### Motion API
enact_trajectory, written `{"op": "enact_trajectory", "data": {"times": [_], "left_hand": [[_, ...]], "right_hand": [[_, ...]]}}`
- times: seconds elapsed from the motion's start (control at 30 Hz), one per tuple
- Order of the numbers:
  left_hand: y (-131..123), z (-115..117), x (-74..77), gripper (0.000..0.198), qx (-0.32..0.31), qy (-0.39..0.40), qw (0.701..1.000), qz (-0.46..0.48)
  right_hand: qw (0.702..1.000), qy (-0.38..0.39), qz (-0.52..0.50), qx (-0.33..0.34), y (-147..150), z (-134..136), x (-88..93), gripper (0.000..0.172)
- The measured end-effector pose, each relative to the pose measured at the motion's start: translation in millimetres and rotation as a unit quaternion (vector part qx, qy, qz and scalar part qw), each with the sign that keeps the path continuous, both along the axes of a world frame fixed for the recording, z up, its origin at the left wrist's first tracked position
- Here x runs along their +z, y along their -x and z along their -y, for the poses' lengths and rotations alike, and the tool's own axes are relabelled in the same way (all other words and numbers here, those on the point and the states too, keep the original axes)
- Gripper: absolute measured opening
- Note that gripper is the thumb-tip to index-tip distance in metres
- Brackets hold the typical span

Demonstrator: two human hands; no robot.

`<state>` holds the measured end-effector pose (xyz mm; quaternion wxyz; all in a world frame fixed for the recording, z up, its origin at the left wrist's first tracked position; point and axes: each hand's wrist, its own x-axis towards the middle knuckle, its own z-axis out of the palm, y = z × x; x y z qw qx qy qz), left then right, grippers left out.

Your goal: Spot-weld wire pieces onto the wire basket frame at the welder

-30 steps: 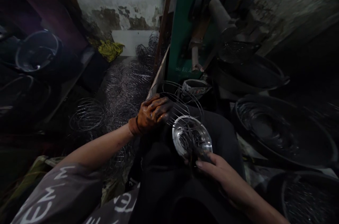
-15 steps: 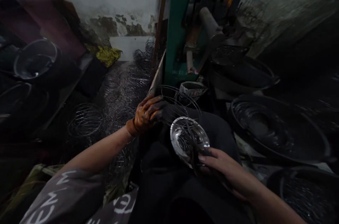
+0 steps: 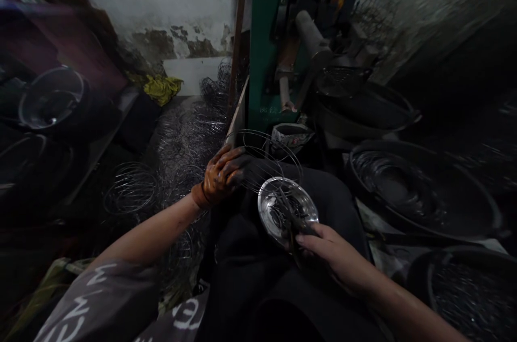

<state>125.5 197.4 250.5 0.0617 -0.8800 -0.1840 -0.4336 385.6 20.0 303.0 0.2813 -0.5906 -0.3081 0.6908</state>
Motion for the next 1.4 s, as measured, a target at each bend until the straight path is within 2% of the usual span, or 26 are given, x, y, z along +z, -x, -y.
{"op": "enact_trajectory", "data": {"times": [0.13, 0.2, 0.33, 0.47, 0.57, 0.77, 1.0, 1.3, 1.4], "left_hand": [[2.0, -11.3, 1.8, 0.031, -0.003, 0.019, 1.0, 0.01], [1.8, -16.6, 1.8, 0.039, 0.018, 0.048, 0.997, 0.055], [0.0, -22.5, 1.1, 0.045, 0.085, 0.097, 0.981, 0.145], [-1.6, -23.8, 2.0, 0.048, 0.107, 0.09, 0.978, 0.154], [-4.3, -20.8, 6.6, 0.046, 0.09, 0.071, 0.986, 0.124], [-21.6, 0.3, 22.8, 0.024, 0.045, -0.019, 0.999, -0.01], [-39.3, 16.9, 28.9, 0.02, 0.054, 0.01, 0.997, -0.052], [-44.4, 20.4, 22.9, 0.02, 0.083, -0.023, 0.995, -0.042], [-44.4, 20.4, 22.8, 0.02, 0.085, -0.016, 0.996, -0.038]], "right_hand": [[0.999, -0.029, 0.005, 0.019, -5.6, -7.4, 17.3, 0.049], [1.0, -0.028, 0.005, 0.01, -10.2, -6.0, 20.9, 0.054], [1.0, 0.007, 0.014, -0.014, -17.4, 0.4, 14.0, 0.065], [0.998, 0.042, -0.034, -0.02, -16.7, 3.1, 11.5, 0.067], [0.996, 0.045, -0.056, -0.047, -13.8, 3.4, 18.1, 0.067], [0.993, 0.021, -0.082, -0.08, -11.9, 0.3, 27.1, 0.055], [0.993, 0.027, -0.088, -0.076, -8.9, 1.8, 24.1, 0.049], [0.996, 0.016, -0.043, -0.081, -0.2, 3.9, 11.1, 0.052], [0.996, -0.015, -0.021, -0.08, 2.0, 2.4, 10.8, 0.05]]}}
